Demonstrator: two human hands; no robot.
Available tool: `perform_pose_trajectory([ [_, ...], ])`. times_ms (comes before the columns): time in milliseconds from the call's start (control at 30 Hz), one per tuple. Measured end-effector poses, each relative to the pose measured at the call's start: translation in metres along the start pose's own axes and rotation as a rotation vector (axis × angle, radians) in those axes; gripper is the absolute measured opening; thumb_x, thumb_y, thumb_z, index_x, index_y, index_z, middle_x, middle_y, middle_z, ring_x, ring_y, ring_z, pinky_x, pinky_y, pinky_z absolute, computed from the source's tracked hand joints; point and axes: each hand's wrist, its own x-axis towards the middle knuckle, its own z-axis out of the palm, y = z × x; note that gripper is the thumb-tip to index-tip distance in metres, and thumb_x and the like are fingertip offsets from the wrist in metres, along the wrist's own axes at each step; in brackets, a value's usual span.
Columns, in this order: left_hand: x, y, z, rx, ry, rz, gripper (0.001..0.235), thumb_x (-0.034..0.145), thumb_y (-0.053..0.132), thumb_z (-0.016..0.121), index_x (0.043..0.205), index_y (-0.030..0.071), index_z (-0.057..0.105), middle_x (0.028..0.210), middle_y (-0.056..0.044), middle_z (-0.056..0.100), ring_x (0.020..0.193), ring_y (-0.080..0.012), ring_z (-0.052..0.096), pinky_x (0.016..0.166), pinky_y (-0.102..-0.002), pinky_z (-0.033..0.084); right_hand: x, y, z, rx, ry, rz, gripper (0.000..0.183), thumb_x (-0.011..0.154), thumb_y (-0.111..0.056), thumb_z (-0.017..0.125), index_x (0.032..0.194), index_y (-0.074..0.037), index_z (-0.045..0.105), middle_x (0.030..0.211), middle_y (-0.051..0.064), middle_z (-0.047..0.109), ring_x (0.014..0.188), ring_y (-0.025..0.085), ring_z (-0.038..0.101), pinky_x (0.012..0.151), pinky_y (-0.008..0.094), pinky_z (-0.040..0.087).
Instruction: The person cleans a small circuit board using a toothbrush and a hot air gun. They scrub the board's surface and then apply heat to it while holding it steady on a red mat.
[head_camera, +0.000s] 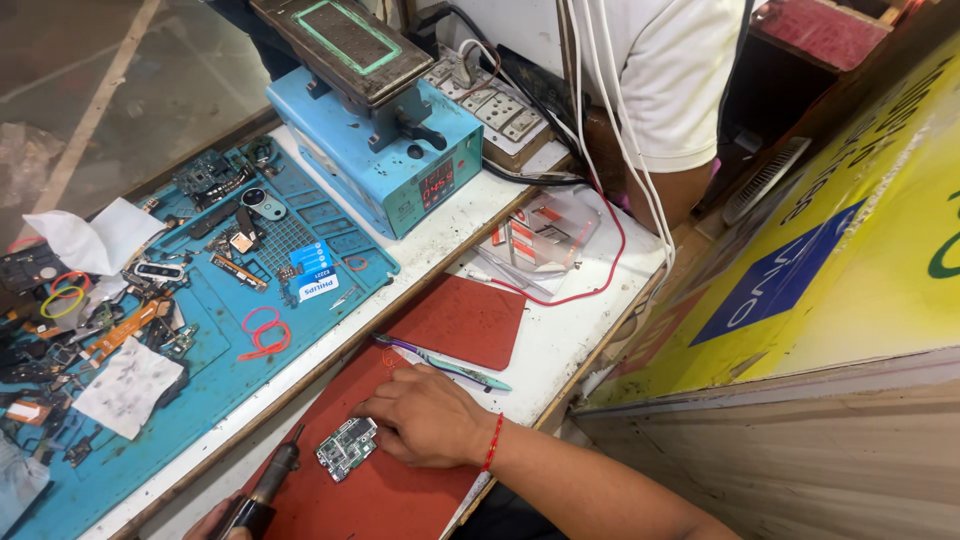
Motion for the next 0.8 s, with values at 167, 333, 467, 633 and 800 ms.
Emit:
perform_pose_trajectory([
  [167, -0.003, -0.005, 0.018, 0.146, -0.089, 0.141, 0.054, 0.078, 0.053, 0.067, 0.120, 0.021, 0.079, 0.087, -0.003, 0.083, 0.086, -0.0151, 0.082, 0.088, -0.028, 0.061, -0.001, 0.002, 0.001, 0.017, 0.004, -0.001, 0.029, 0.086, -0.018, 0.070, 0.115, -0.014, 0.073, 0.091, 0.003, 0.067, 0.096, 0.025, 0.062, 0.093, 0.041, 0.048],
  [333, -0.019, -0.018, 0.028, -0.351, 0.190, 0.017, 0.049, 0.088, 0.041, 0.068, 0.118, 0.002, 0.073, 0.090, -0.012, 0.081, 0.085, -0.0265, 0.080, 0.089, -0.037, 0.057, 0.001, 0.001, -0.001, 0.022, 0.006, -0.014, 0.031, 0.085, -0.017, 0.070, 0.116, -0.014, 0.074, 0.090, 0.003, 0.066, 0.094, 0.025, 0.061, 0.092, 0.041, 0.048],
  [467, -0.032, -0.004, 0.055, -0.098, 0.300, 0.384, 0.052, 0.072, 0.047, 0.081, 0.105, 0.008, 0.072, 0.086, -0.009, 0.080, 0.078, -0.0235, 0.079, 0.079, -0.038, 0.059, 0.003, 0.001, -0.002, 0.012, 0.006, -0.039, 0.033, 0.083, -0.016, 0.072, 0.115, -0.013, 0.074, 0.089, 0.003, 0.065, 0.092, 0.026, 0.060, 0.089, 0.040, 0.049],
  [633, -0.039, 0.024, 0.038, -0.345, 0.465, 0.470, 0.044, 0.084, 0.034, 0.076, 0.111, 0.002, 0.064, 0.095, -0.015, 0.076, 0.082, -0.0225, 0.075, 0.082, -0.034, 0.058, 0.007, 0.001, -0.004, 0.007, -0.039, -0.051, 0.034, 0.081, -0.015, 0.073, 0.115, -0.011, 0.075, 0.088, 0.005, 0.064, 0.089, 0.027, 0.058, 0.085, 0.040, 0.049],
  [800, -0.068, 0.098, 0.034, -0.303, 0.666, 0.152, 0.035, 0.089, 0.026, 0.070, 0.114, 0.002, 0.065, 0.103, -0.020, 0.072, 0.090, -0.0274, 0.069, 0.092, -0.040, 0.053, 0.013, -0.009, -0.006, -0.022, -0.029, -0.002, 0.035, 0.083, -0.015, 0.072, 0.118, -0.009, 0.073, 0.089, 0.005, 0.065, 0.089, 0.027, 0.059, 0.085, 0.041, 0.048],
])
